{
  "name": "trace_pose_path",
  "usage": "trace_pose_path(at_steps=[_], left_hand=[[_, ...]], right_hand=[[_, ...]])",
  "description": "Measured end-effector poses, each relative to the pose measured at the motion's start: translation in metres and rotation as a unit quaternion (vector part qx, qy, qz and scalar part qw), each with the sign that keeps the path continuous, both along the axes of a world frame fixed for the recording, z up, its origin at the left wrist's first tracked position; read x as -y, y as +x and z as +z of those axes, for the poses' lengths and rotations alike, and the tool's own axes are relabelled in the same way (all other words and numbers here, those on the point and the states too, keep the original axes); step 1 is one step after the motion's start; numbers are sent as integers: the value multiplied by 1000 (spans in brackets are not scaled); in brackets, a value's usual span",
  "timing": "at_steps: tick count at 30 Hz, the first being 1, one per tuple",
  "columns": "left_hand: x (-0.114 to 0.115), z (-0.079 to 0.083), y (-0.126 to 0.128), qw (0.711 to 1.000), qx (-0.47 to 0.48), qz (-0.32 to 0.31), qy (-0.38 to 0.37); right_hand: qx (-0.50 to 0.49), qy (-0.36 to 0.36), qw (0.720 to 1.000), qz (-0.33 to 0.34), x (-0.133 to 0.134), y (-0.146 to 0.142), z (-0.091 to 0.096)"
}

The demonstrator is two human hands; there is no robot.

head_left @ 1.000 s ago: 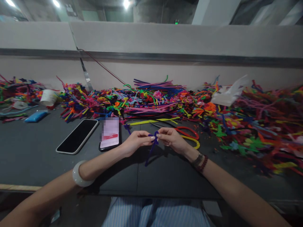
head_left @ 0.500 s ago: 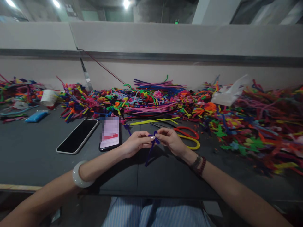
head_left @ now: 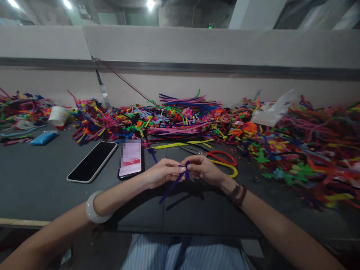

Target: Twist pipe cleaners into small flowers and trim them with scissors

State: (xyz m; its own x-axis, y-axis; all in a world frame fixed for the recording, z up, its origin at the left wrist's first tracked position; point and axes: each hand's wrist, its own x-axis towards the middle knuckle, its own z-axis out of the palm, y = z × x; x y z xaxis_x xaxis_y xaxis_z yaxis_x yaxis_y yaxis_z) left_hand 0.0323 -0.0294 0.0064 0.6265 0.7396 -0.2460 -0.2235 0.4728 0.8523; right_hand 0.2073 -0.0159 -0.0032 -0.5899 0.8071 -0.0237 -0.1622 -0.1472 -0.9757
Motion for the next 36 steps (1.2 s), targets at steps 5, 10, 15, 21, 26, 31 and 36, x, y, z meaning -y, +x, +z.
trace_pose_path(at_steps=[5,10,15,21,26,31,36], left_hand=[[2,0,-2,998,-12,-57,10],[2,-1,-2,998,-33,-54,25],[2,0,0,999,-25,-11,22],[-1,-1,-2,999,31,10,14],[-6,-3,-2,997,12,71,18],[-7,0,-1,993,-28,99,62],[-9,-3,-2,982,-44,145,110]], right_hand=[[37,27,997,58,1,4,3],[56,35,996,59,2,3,7],[48,22,998,19,1,1,6],[11,-2,999,-50,-4,4,6],[-15,-25,997,-71,-5,6,8],[-5,-23,997,-77,-5,6,7],[6,-1,995,-100,-8,6,7]])
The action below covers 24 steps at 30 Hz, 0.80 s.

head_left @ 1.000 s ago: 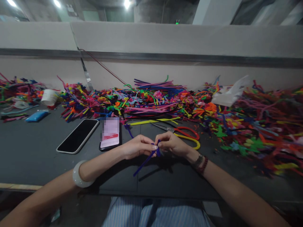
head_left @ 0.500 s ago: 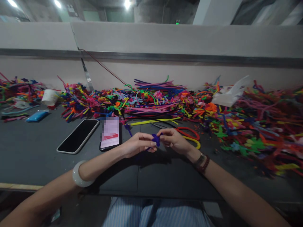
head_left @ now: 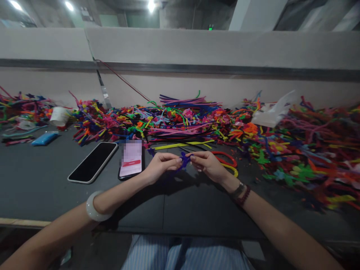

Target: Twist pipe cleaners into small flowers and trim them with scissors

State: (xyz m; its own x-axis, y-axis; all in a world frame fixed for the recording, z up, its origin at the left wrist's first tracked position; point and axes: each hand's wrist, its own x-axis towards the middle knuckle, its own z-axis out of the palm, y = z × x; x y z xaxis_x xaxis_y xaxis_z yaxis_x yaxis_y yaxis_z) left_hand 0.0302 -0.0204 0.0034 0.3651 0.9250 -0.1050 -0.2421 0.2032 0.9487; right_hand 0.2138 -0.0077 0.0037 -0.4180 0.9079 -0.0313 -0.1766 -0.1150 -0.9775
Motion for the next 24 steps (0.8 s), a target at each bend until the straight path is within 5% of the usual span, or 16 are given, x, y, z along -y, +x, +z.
trace_pose_path(at_steps=[7,15,24], left_hand=[[-4,-3,-1,999,4,29,31],[0,-1,2,999,-31,-4,8],[-1,-3,1,999,-22,-26,1]], right_hand=[[92,77,992,-46,0,-1,4],[118,124,985,-12,2,-3,0],[31,18,999,37,2,-2,-1]])
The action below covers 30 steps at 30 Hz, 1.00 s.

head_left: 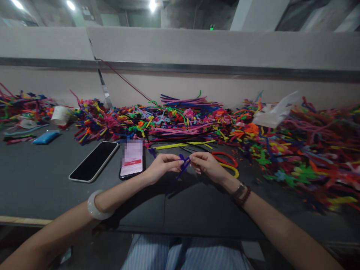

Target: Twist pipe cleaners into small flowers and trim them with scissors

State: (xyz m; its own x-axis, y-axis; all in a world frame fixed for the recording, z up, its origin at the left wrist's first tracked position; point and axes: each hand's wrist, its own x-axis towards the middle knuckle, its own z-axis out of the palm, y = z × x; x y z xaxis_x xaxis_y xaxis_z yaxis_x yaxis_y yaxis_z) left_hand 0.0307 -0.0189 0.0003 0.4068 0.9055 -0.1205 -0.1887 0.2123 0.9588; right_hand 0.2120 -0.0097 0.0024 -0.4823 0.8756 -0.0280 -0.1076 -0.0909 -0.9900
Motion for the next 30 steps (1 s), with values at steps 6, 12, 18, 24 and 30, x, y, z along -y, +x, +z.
trace_pose_path(at_steps=[6,12,18,24,30], left_hand=[[1,-2,0,999,-4,-36,12],[2,-1,1,999,-3,-50,5],[2,-1,1,998,-11,-54,8],[1,-2,0,999,3,-45,1],[2,0,1,997,17,-66,-21]], right_hand=[[-26,-28,999,8,2,-2,1],[-76,-96,992,24,4,-3,1],[-77,-137,987,43,6,-1,3],[-101,-153,981,62,5,2,5],[-102,-156,981,55,5,2,6]])
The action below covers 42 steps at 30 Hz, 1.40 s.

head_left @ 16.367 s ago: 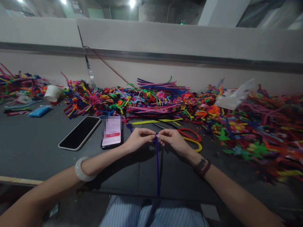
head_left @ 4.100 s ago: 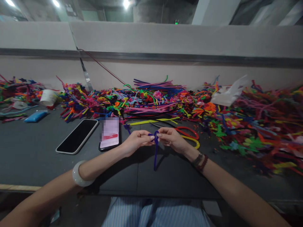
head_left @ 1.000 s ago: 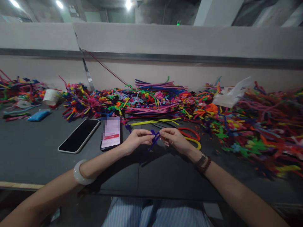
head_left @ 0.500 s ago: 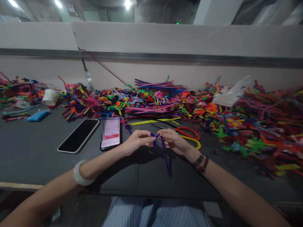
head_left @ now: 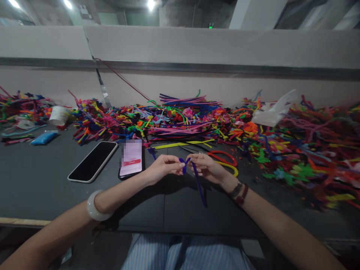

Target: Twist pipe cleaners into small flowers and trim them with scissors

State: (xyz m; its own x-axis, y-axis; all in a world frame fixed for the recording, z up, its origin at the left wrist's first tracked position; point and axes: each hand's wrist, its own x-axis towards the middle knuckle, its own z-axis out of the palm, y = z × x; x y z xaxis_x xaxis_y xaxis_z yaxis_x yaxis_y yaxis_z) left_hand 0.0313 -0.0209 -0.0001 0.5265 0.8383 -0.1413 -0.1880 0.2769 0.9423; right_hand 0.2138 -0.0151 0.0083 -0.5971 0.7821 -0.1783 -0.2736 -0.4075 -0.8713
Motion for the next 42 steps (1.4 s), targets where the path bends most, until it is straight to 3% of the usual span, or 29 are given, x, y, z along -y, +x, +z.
trace_pose_path(at_steps=[9,27,34,42], left_hand=[[3,7,2,1000,6,-3,-17],[0,-1,0,999,25,7,-27],[4,2,1,998,32,-25,-54],[8,0,6,995,70,14,-70]], right_hand=[[-27,-3,999,18,0,1,0],[23,21,999,18,-3,3,-2],[26,78,996,-33,0,-6,-3],[6,65,993,-98,5,-15,-6]])
